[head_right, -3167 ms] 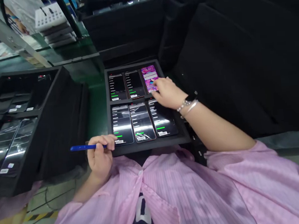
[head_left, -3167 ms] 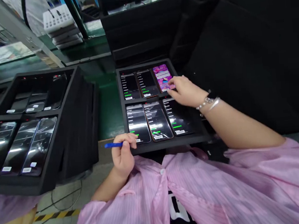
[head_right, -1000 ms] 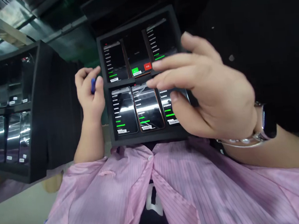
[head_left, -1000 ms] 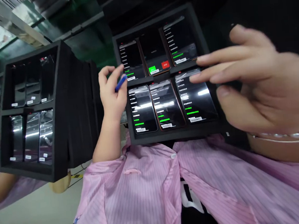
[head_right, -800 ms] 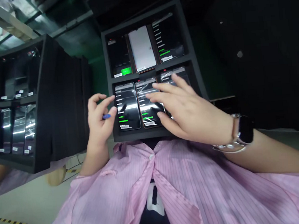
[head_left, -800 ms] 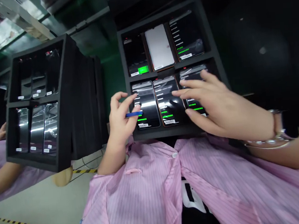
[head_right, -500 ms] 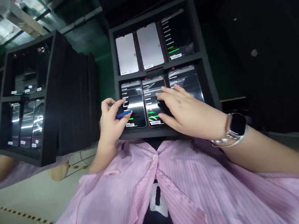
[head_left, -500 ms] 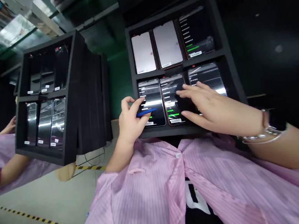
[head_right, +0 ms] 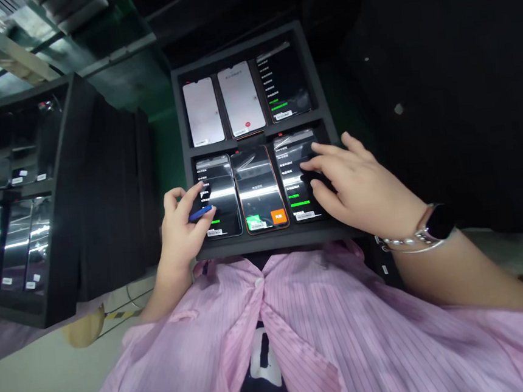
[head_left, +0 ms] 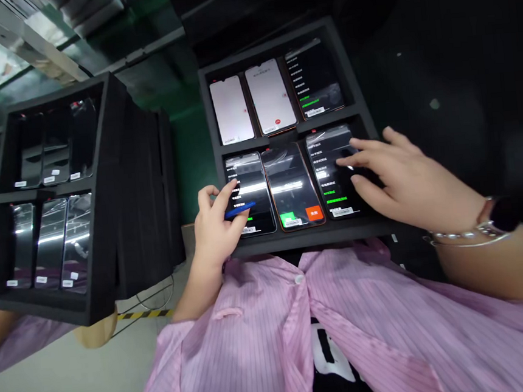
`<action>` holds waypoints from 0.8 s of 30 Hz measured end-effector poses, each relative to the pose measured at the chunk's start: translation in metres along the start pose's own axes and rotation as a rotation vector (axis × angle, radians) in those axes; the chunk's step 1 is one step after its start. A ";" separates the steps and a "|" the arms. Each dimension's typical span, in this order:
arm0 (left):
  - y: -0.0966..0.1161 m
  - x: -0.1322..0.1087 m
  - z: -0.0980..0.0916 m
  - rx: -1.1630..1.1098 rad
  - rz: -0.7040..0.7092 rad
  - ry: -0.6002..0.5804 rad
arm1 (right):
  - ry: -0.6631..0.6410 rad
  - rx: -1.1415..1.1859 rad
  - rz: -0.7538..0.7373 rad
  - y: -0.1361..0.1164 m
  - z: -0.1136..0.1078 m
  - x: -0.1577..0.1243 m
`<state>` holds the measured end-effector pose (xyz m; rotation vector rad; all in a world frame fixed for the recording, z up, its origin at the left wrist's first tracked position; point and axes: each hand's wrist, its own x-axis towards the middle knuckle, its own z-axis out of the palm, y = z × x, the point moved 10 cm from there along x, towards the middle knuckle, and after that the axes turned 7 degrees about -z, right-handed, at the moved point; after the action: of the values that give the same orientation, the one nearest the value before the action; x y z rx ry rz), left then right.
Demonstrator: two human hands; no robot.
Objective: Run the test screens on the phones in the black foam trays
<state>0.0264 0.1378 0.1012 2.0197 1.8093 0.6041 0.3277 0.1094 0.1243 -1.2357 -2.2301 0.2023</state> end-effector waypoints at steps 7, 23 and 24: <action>0.023 0.033 -0.030 -0.110 0.188 0.198 | 0.194 -0.012 0.083 0.002 -0.055 0.046; 0.016 0.174 0.004 -0.079 0.110 0.235 | 0.199 0.061 0.276 0.135 0.031 0.148; 0.017 0.173 0.003 -0.085 0.121 0.231 | 0.164 0.056 0.294 0.138 0.034 0.148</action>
<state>0.0578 0.3075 0.1208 2.0853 1.7604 0.9695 0.3493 0.3122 0.1027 -1.4896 -1.8868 0.2646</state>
